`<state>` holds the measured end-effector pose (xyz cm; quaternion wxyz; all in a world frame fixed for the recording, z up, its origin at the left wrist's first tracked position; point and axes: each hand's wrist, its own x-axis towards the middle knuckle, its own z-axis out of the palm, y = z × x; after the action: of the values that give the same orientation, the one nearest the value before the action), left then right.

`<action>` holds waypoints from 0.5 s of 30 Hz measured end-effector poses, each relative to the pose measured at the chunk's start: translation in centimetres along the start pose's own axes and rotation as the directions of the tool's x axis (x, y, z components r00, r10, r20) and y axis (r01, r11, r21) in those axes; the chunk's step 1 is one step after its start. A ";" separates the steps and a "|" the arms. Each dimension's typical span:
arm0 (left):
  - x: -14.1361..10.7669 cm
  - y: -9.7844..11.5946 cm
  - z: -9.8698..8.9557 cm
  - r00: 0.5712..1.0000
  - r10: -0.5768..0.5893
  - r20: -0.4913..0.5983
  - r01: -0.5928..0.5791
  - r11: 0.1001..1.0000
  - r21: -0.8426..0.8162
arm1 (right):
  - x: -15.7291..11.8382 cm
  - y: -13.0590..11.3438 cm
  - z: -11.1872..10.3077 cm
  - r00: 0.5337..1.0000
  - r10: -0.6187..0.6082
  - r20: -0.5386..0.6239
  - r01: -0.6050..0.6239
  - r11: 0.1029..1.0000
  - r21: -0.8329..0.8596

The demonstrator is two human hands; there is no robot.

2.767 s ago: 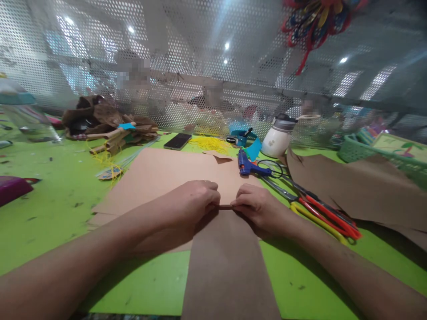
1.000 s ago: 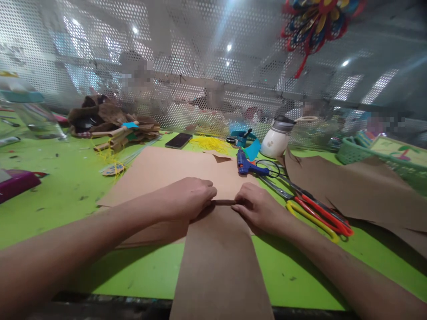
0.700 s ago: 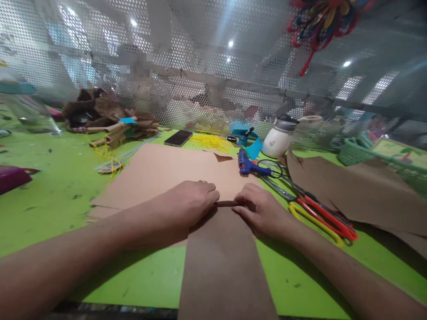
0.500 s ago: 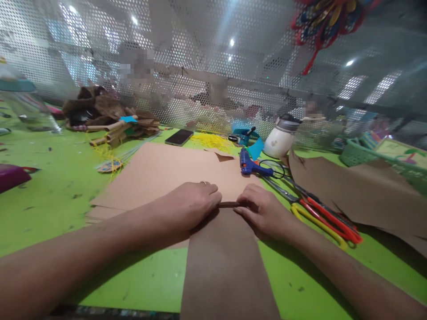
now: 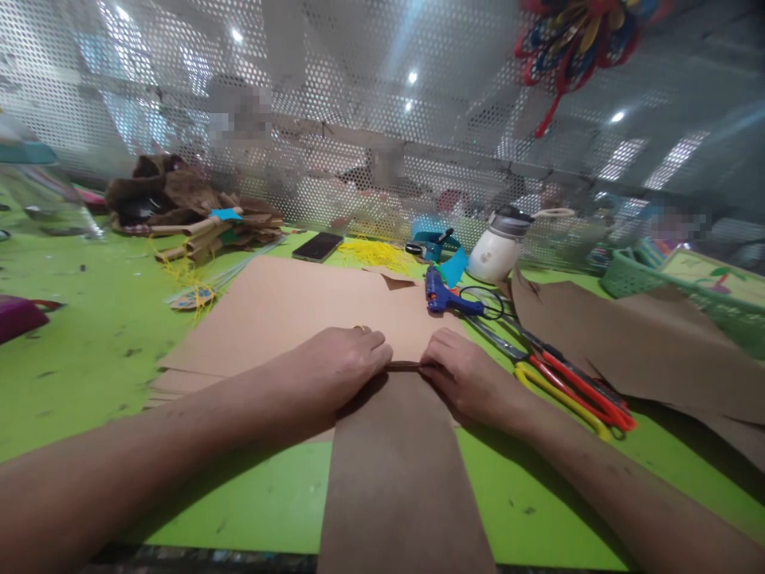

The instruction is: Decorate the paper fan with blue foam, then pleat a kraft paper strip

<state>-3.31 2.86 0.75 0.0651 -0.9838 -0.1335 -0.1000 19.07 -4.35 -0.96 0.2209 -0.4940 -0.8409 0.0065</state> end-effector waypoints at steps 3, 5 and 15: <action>-0.1 0.1 -0.4 1.000 -0.015 0.021 0.015 1.000 -0.024 | 0.0 0.0 -0.2 1.000 -0.002 0.025 0.002 1.000 -0.019; -0.1 0.0 -0.7 0.999 -0.032 0.035 0.033 0.999 -0.029 | 0.1 0.0 -0.3 0.999 -0.008 0.041 0.010 0.999 -0.034; 0.2 -0.4 -1.5 0.996 -0.012 0.085 0.007 0.998 0.061 | -0.3 -1.5 -0.3 0.990 -0.098 0.101 0.128 0.925 -0.357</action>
<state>-3.55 3.07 2.32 0.0886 -0.9842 -0.1438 -0.0539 18.05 -5.44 -0.49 0.0915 -0.4764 -0.8630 -0.1411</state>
